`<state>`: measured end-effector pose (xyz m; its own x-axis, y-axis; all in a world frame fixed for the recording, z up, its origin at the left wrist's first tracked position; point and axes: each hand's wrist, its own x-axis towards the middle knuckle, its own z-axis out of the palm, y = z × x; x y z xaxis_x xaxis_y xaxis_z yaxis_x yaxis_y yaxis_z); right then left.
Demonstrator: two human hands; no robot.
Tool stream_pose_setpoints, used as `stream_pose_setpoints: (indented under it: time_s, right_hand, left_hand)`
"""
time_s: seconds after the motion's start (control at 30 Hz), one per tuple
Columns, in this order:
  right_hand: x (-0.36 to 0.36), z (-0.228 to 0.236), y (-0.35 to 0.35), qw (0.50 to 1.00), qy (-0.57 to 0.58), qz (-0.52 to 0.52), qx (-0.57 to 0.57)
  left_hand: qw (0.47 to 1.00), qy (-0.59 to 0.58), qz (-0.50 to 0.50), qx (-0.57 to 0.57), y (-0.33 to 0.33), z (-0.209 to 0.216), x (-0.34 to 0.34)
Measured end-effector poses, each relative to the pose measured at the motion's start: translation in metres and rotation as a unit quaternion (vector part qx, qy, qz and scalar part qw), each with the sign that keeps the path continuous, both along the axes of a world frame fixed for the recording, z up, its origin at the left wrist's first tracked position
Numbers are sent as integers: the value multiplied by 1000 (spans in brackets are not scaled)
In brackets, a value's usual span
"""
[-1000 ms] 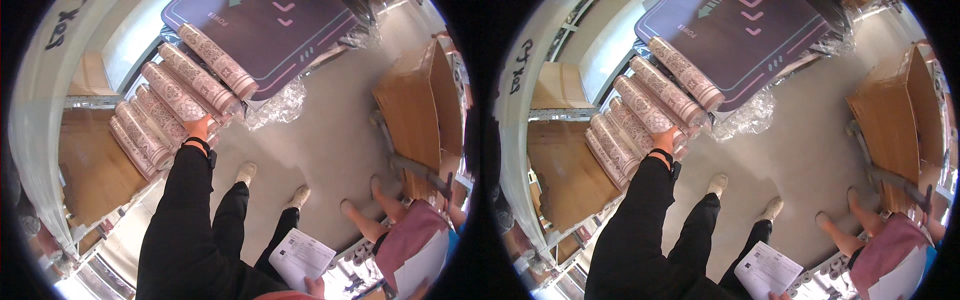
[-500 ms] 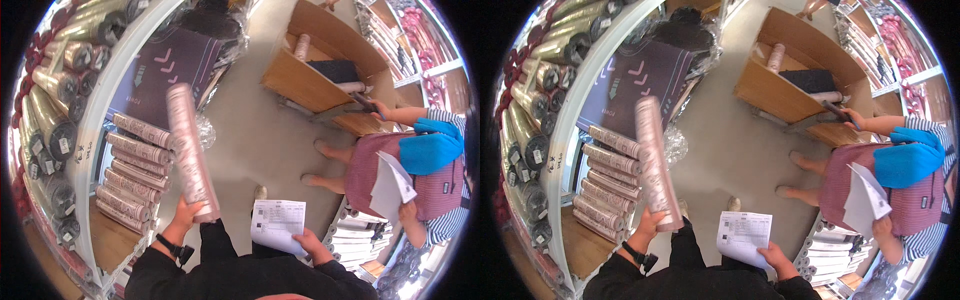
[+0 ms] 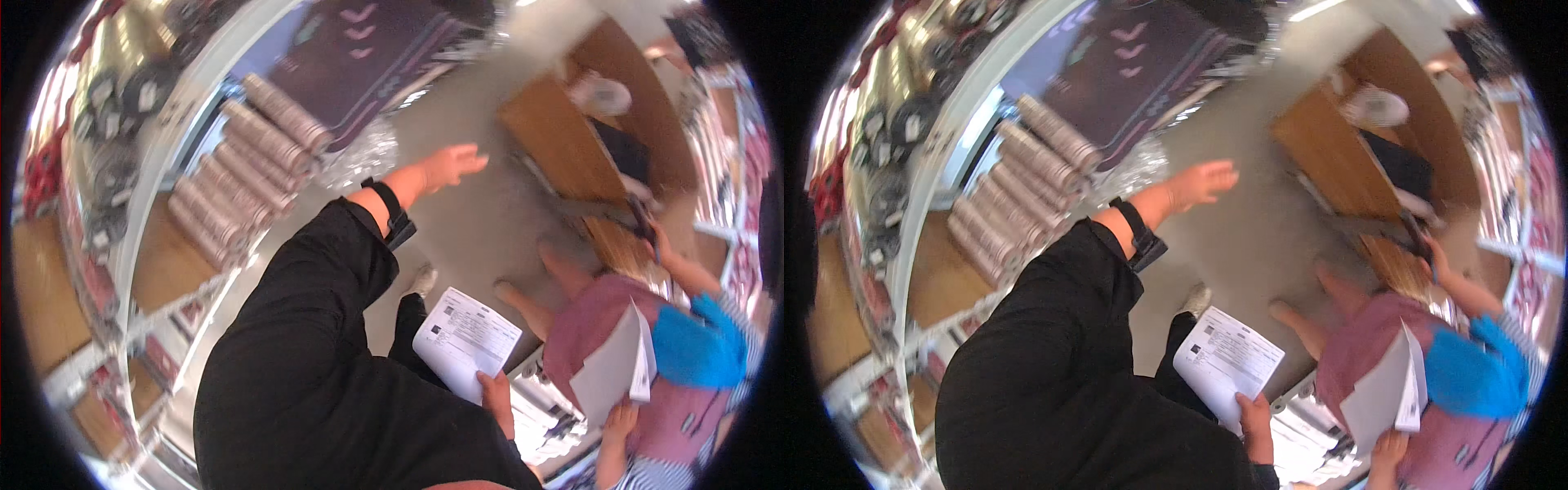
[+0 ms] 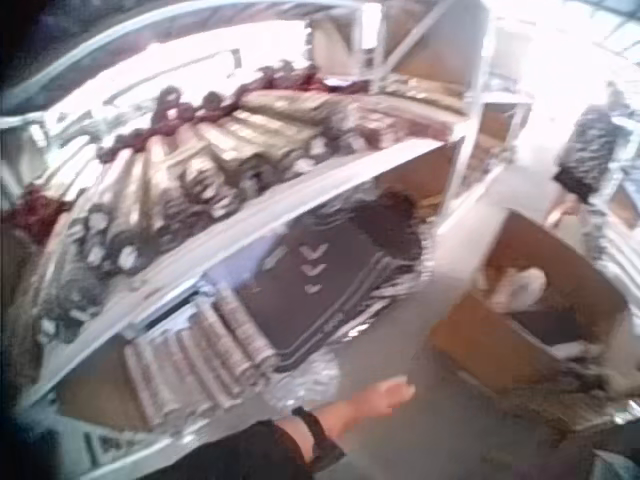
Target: Picking specific rolls of material from warehouse shelves according to a printed list.
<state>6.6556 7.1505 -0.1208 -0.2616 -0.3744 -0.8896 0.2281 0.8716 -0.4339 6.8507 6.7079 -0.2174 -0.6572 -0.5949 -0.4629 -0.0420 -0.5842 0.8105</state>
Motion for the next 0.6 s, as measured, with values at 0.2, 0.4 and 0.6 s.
stream_pose_setpoints:
  time_s: [0.2,0.4,0.6]
  right_hand:
    - [35,-32,-25,998,2,35,55]
    - [55,-79,-39,997,22,38,58]
    - [102,-100,-101,955,67,209,200]
  left_hand:
    - [886,-405,209,80,118,-236,265]
    - [713,-612,306,154,175,-357,453]
    - [809,-533,244,30,163,-425,476]
